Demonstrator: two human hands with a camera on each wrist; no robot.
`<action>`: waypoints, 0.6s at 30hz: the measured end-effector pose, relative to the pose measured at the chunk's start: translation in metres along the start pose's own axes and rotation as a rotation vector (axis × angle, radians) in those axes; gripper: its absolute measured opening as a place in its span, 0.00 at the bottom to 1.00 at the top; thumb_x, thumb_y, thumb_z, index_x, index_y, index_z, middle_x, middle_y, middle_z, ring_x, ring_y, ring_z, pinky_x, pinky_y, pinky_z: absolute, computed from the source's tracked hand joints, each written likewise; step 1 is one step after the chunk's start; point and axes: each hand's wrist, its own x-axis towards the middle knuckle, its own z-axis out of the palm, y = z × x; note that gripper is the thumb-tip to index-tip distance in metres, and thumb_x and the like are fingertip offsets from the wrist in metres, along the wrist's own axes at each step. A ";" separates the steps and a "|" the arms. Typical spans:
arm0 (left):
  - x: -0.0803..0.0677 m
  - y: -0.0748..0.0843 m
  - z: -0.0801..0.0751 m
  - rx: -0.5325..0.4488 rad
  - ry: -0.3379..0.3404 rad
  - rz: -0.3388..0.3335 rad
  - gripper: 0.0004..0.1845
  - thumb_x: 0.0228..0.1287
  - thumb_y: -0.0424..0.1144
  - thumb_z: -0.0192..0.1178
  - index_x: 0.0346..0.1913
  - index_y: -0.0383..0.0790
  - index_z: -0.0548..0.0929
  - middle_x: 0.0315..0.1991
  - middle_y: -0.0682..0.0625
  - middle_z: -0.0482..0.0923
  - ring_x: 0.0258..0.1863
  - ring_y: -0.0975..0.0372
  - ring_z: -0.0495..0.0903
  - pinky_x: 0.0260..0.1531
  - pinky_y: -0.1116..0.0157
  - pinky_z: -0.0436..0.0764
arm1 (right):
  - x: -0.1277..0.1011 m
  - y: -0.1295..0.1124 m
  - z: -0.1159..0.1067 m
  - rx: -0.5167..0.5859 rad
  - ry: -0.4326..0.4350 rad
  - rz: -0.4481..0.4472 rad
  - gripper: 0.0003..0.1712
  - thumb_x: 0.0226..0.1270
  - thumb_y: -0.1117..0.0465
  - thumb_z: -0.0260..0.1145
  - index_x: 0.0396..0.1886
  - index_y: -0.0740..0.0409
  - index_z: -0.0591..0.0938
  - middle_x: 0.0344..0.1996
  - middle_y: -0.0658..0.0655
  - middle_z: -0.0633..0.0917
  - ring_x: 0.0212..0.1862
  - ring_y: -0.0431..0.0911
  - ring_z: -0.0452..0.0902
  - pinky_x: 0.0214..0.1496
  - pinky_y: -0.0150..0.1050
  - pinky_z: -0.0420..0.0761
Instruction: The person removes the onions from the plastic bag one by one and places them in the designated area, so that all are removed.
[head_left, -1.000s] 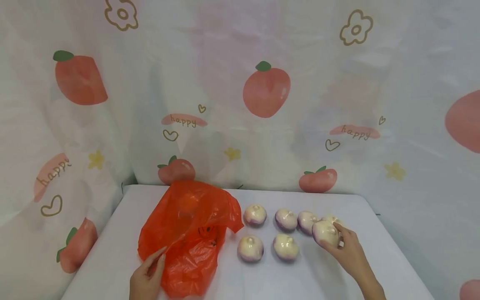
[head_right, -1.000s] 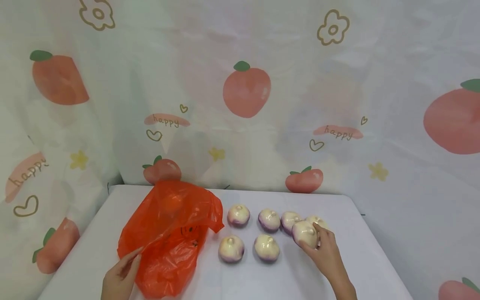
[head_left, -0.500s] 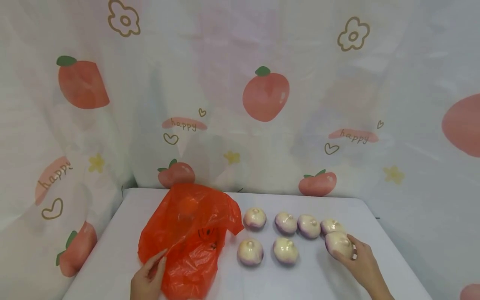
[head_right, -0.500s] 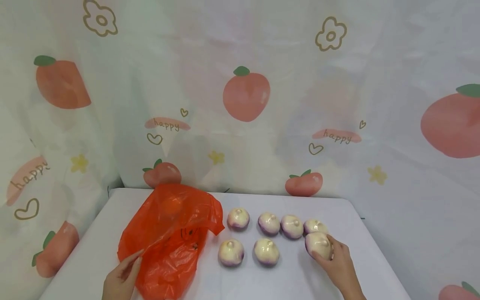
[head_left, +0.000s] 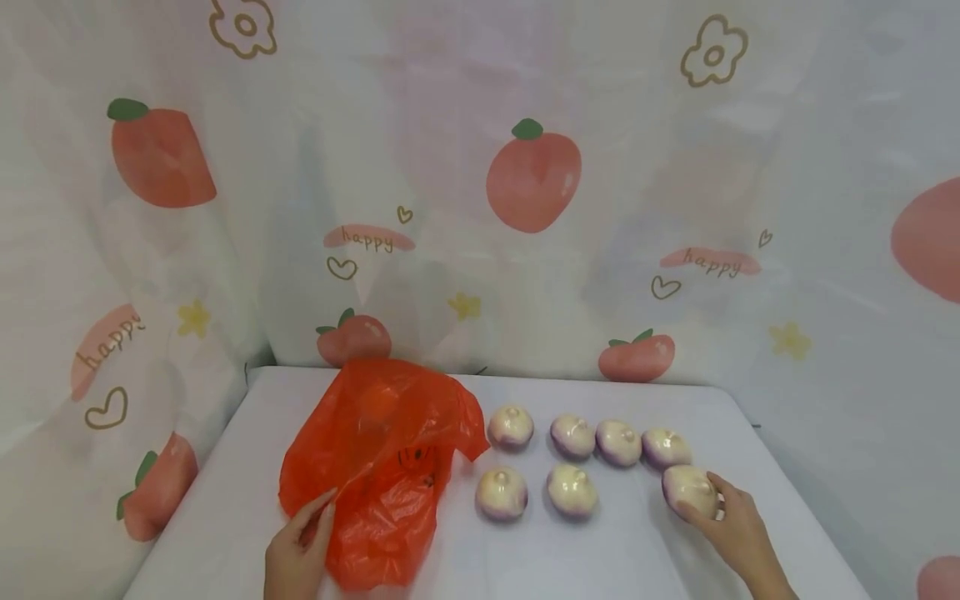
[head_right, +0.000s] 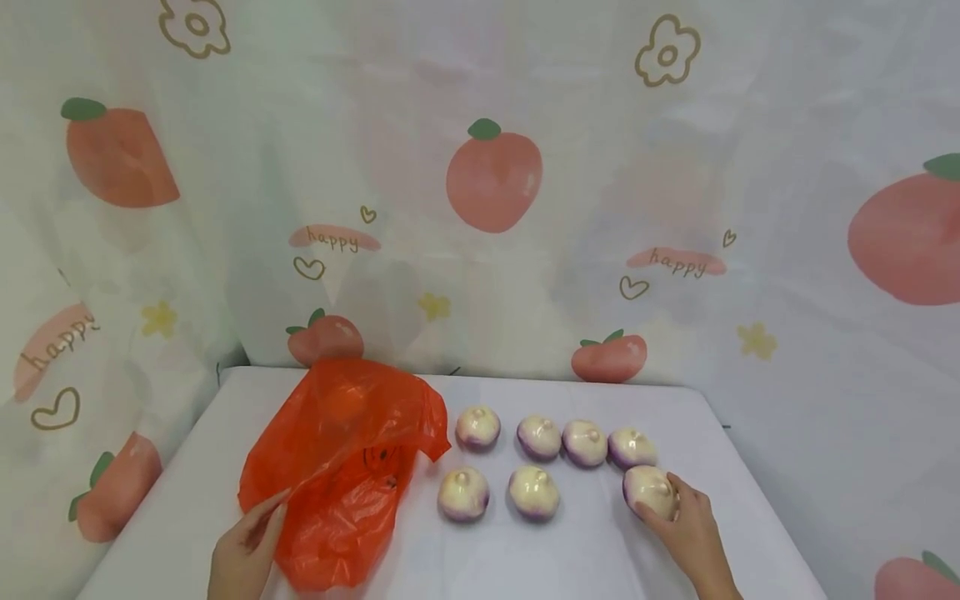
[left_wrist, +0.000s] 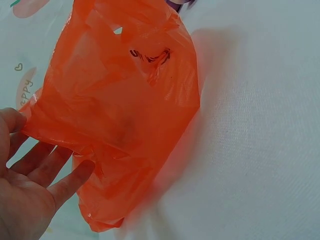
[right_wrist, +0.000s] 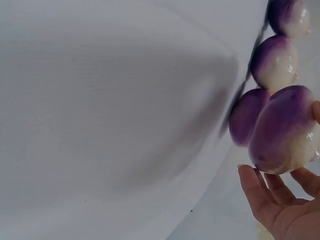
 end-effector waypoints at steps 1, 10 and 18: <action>0.000 0.000 0.000 -0.005 -0.003 0.007 0.14 0.68 0.39 0.57 0.53 0.39 0.82 0.47 0.43 0.81 0.42 0.54 0.81 0.42 0.61 0.80 | 0.000 0.000 0.000 -0.005 -0.005 0.008 0.47 0.63 0.48 0.66 0.59 0.86 0.58 0.52 0.88 0.63 0.48 0.75 0.69 0.43 0.61 0.77; 0.002 -0.001 0.000 -0.012 0.020 0.062 0.13 0.67 0.39 0.58 0.51 0.41 0.84 0.46 0.46 0.82 0.42 0.57 0.82 0.39 0.65 0.81 | -0.001 0.000 0.008 -0.030 -0.043 0.050 0.49 0.62 0.45 0.65 0.59 0.86 0.59 0.50 0.86 0.66 0.47 0.70 0.70 0.45 0.60 0.75; 0.000 -0.002 0.000 -0.021 0.005 0.038 0.13 0.67 0.38 0.58 0.51 0.40 0.83 0.47 0.46 0.82 0.43 0.57 0.82 0.40 0.65 0.81 | -0.003 0.000 0.018 -0.033 -0.087 0.067 0.50 0.62 0.44 0.65 0.61 0.84 0.58 0.50 0.85 0.65 0.48 0.70 0.70 0.46 0.60 0.75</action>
